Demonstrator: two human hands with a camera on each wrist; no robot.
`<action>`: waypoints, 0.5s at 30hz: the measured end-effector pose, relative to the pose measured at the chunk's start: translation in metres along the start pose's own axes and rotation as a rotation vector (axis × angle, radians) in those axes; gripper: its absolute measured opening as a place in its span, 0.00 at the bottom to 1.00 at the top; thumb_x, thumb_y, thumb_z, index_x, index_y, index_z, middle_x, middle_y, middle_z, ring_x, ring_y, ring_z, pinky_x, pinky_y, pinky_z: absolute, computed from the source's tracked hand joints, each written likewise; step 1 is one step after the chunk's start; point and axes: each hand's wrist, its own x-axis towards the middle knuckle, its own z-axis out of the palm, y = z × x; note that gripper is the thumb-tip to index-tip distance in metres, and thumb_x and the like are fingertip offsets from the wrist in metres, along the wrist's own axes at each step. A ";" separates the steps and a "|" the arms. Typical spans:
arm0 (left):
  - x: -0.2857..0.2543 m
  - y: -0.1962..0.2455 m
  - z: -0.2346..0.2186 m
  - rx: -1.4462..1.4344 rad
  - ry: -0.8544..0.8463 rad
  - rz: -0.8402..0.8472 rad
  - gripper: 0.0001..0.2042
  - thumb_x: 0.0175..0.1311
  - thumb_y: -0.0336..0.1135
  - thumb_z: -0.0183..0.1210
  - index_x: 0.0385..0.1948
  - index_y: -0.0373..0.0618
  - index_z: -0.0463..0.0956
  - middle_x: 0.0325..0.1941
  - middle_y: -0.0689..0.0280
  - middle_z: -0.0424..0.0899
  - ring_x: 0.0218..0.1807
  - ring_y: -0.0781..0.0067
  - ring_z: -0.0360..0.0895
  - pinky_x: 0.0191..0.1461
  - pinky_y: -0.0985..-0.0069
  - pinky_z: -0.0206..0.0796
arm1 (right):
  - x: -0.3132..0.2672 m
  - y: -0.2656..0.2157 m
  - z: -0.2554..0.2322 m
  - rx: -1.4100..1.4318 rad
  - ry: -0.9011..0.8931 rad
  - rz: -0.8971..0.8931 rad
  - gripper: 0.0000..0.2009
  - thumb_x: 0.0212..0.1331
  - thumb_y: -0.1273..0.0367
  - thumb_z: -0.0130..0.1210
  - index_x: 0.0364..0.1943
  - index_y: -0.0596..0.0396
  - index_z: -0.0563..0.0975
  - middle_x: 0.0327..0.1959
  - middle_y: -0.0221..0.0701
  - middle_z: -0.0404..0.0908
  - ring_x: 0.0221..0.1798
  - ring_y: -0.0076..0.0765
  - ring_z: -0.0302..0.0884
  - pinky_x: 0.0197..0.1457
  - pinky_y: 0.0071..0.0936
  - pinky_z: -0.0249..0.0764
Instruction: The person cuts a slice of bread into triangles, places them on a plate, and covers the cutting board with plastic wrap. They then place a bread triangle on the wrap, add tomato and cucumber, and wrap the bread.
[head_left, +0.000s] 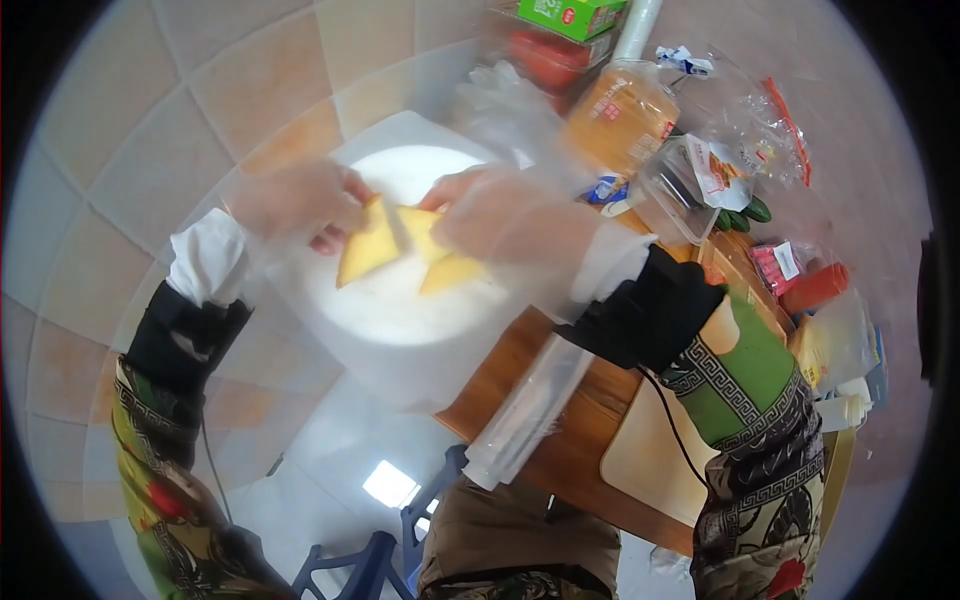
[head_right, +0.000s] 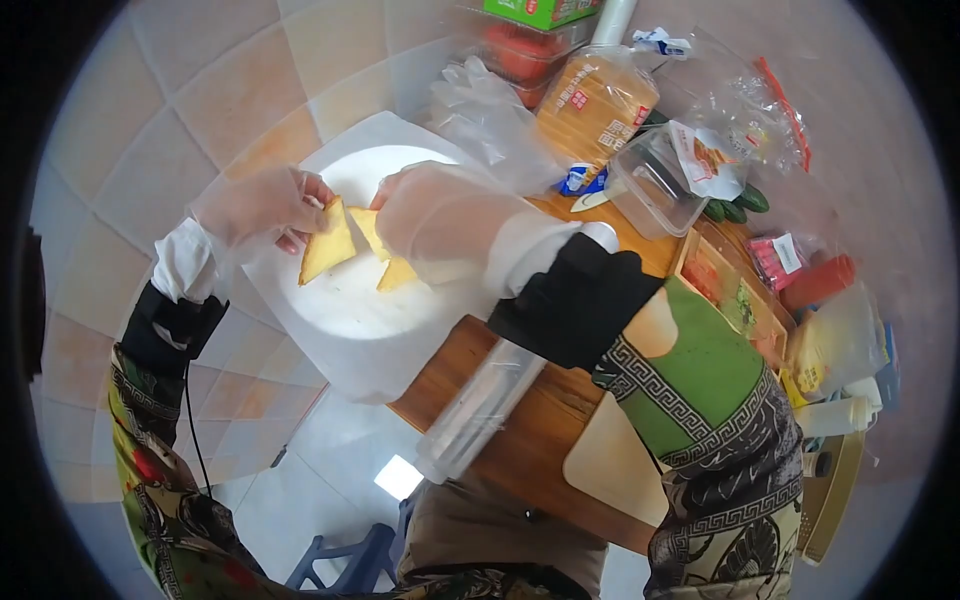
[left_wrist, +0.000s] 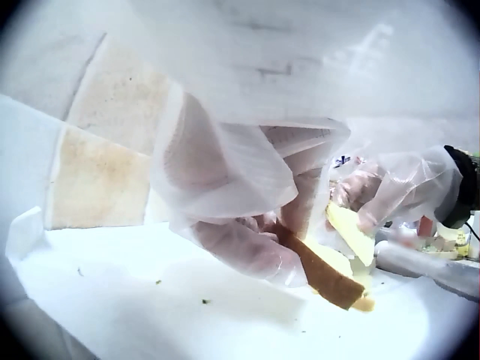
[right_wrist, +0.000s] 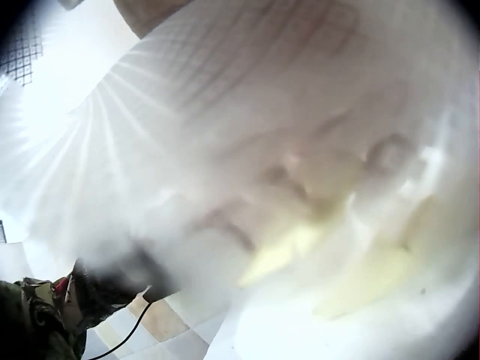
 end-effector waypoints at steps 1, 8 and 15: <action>-0.002 -0.004 0.000 0.017 0.018 0.017 0.17 0.62 0.29 0.64 0.53 0.34 0.78 0.33 0.66 0.81 0.28 0.79 0.77 0.32 0.78 0.73 | 0.007 0.002 0.007 -0.024 -0.046 -0.004 0.09 0.53 0.71 0.56 0.37 0.57 0.85 0.47 0.43 0.85 0.50 0.48 0.85 0.56 0.37 0.80; 0.001 -0.014 -0.004 0.070 -0.021 0.015 0.14 0.59 0.27 0.63 0.45 0.33 0.82 0.27 0.65 0.82 0.25 0.77 0.77 0.28 0.77 0.71 | 0.033 0.001 0.029 -0.043 -0.170 0.043 0.11 0.52 0.70 0.58 0.37 0.59 0.87 0.47 0.44 0.87 0.52 0.48 0.85 0.58 0.35 0.79; 0.009 -0.022 -0.005 0.168 -0.002 0.039 0.13 0.57 0.29 0.65 0.44 0.37 0.82 0.31 0.65 0.84 0.26 0.79 0.78 0.30 0.79 0.74 | 0.054 -0.009 0.042 -0.008 -0.299 0.131 0.16 0.45 0.67 0.66 0.39 0.57 0.87 0.48 0.42 0.87 0.54 0.47 0.84 0.57 0.36 0.80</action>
